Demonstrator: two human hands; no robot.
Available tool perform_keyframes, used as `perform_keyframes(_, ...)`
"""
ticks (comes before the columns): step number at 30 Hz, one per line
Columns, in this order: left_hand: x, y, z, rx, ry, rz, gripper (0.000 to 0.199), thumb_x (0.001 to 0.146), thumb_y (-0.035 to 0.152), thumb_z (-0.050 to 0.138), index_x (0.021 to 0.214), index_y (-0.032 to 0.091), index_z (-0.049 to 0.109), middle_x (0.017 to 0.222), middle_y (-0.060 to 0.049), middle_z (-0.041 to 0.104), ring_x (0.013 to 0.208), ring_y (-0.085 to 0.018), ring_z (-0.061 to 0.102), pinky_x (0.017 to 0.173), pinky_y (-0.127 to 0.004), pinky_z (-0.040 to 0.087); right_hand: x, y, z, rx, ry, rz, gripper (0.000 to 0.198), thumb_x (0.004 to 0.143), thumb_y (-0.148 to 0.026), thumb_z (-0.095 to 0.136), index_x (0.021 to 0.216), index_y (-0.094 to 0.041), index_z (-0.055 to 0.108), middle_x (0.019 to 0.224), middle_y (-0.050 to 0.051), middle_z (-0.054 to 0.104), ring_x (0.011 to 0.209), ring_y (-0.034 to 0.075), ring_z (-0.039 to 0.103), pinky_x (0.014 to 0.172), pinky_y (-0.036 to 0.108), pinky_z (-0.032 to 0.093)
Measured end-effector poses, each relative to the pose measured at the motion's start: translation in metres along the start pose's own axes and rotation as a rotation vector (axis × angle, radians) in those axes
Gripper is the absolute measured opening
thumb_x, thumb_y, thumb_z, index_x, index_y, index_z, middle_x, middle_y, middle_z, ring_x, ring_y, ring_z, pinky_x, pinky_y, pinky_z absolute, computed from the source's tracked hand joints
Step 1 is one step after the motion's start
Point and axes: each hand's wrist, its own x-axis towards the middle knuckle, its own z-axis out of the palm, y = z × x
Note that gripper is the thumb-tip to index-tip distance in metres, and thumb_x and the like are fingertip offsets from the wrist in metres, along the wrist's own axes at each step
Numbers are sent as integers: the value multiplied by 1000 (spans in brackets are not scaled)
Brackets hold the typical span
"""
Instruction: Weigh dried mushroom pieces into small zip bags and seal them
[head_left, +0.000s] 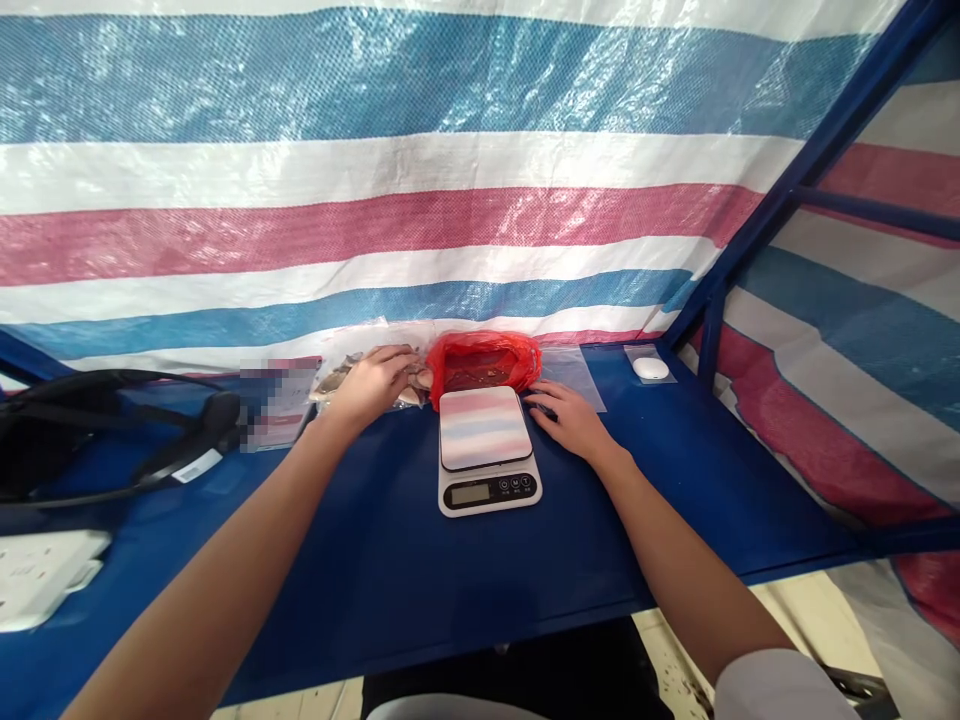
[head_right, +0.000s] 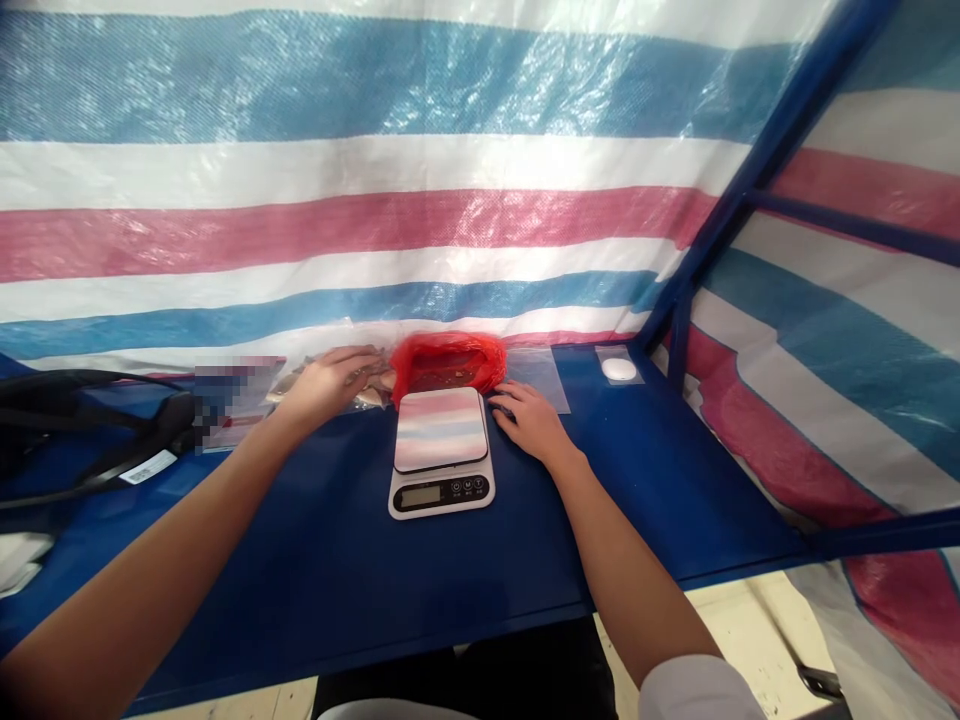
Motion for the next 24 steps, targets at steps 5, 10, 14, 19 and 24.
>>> perform_keyframes(5,-2,12,-2,-23,155,-76,35,96,28,45,111,20,76,118,-10,74,112,-27,67,104,-44,53,-3,-8,-4,-10,38,20,30,99,-27,50,118,-29,74,132,6,69,130,28,59,112,51,49)
perform_keyframes(10,-3,30,-2,-87,354,-167,31,96,27,48,107,21,77,114,-9,75,109,-25,69,100,-41,54,-4,-12,-5,3,104,25,29,98,-26,51,116,-29,74,130,4,70,129,26,61,111,48,51)
perform_keyframes(14,-7,45,-3,-147,451,-169,29,97,27,50,105,20,77,114,-10,75,109,-25,69,102,-42,53,-2,-15,-8,16,121,2,29,99,-25,50,116,-29,73,131,4,70,129,25,61,112,46,51)
perform_keyframes(19,-13,61,-9,-198,545,-198,26,97,25,51,104,19,76,112,-9,75,104,-23,69,99,-38,54,5,-25,-10,39,113,-30,27,99,-25,51,115,-30,74,133,2,69,130,24,60,111,46,51)
perform_keyframes(24,-15,68,-10,-211,587,-262,23,95,25,54,96,20,76,106,-6,76,99,-22,71,96,-36,54,10,-37,-6,71,118,-47,26,101,-30,52,113,-31,74,131,2,70,125,24,63,109,43,53)
